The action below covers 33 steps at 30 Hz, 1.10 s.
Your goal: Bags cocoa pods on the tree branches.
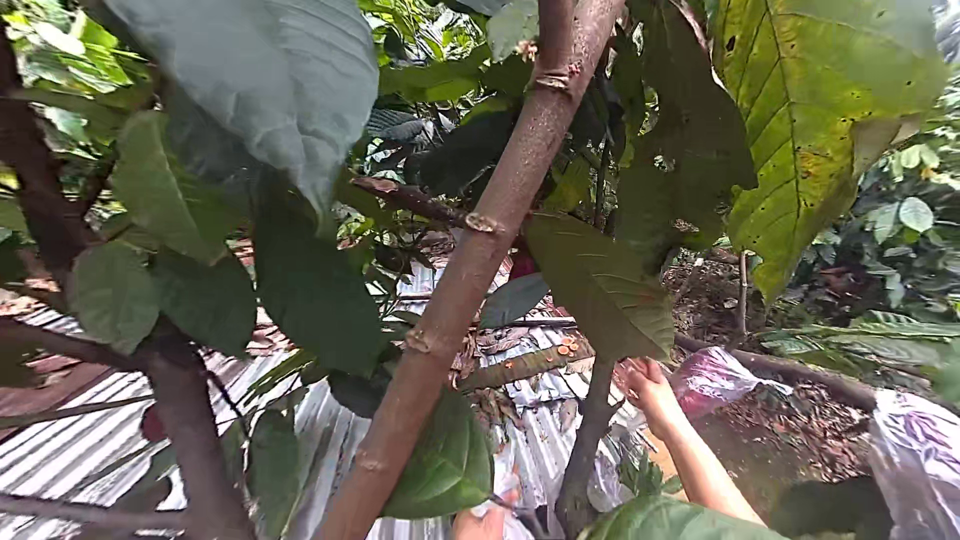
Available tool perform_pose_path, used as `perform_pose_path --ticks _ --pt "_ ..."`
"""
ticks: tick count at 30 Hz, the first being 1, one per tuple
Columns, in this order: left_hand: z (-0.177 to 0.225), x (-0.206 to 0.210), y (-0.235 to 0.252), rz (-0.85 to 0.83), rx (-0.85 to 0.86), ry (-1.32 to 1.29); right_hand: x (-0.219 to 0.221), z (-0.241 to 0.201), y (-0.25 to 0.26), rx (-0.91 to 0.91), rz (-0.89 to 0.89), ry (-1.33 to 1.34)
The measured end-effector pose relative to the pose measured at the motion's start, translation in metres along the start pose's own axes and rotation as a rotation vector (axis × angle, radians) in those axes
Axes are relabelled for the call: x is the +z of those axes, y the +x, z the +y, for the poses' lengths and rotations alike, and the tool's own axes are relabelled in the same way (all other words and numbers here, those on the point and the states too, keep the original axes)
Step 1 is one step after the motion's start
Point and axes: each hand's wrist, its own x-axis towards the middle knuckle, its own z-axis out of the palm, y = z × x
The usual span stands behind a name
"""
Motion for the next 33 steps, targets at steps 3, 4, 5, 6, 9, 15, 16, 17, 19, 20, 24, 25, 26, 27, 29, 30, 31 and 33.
perform_pose_path --ticks 3,4,5,6,9,15,16,17,19,20,24,25,26,27,29,30,31,33 --pt "0.000 0.024 0.022 0.098 -0.018 -0.076 0.002 0.011 -0.025 -0.236 -0.011 -0.334" --pt "0.000 0.032 0.031 0.141 0.071 -0.067 0.005 0.010 -0.037 -0.348 0.001 -0.423" --pt "0.002 0.040 0.042 0.167 0.168 -0.048 0.008 0.008 -0.050 -0.453 -0.005 -0.462" --pt "0.009 0.049 0.051 0.183 0.235 -0.031 0.010 0.006 -0.061 -0.522 -0.072 -0.444" --pt "0.046 0.077 0.057 0.075 0.228 -0.003 0.017 0.002 -0.082 -0.487 -0.560 -0.340" --pt "0.056 0.096 0.070 -0.237 0.203 -0.288 -0.019 -0.020 -0.099 -0.440 -0.444 -0.184" --pt "0.056 0.091 0.070 -0.281 0.210 -0.325 -0.025 -0.022 -0.101 -0.390 -0.408 -0.111" --pt "0.057 0.086 0.066 -0.321 0.202 -0.343 -0.027 -0.022 -0.103 -0.354 -0.373 -0.059" --pt "0.065 0.078 0.054 -0.355 0.130 -0.348 -0.027 -0.013 -0.100 -0.379 -0.365 -0.054" --pt "0.068 0.076 0.049 -0.378 0.089 -0.376 -0.025 -0.007 -0.098 -0.418 -0.401 -0.083" --pt "0.056 0.072 0.048 -0.429 0.013 -0.554 -0.002 -0.008 -0.102 -0.429 -0.418 -0.232" --pt "0.051 0.068 0.046 -0.380 -0.009 -0.572 0.002 -0.014 -0.106 -0.379 -0.392 -0.257" --pt "0.048 0.062 0.041 -0.307 -0.054 -0.604 0.005 -0.013 -0.104 -0.379 -0.384 -0.265" --pt "0.044 0.054 0.032 -0.243 -0.073 -0.679 0.007 -0.010 -0.102 -0.385 -0.408 -0.260" --pt "0.043 0.041 0.018 -0.133 -0.089 -0.809 0.011 -0.004 -0.101 -0.360 -0.490 -0.220" --pt "0.036 0.040 0.022 -0.083 -0.083 -0.827 0.015 0.000 -0.101 -0.319 -0.524 -0.182" --pt "0.029 0.040 0.027 -0.033 -0.089 -0.813 0.019 0.004 -0.101 -0.257 -0.549 -0.119" --pt "0.024 0.034 0.037 0.020 -0.142 -0.756 0.032 0.011 -0.106 -0.114 -0.545 0.038"
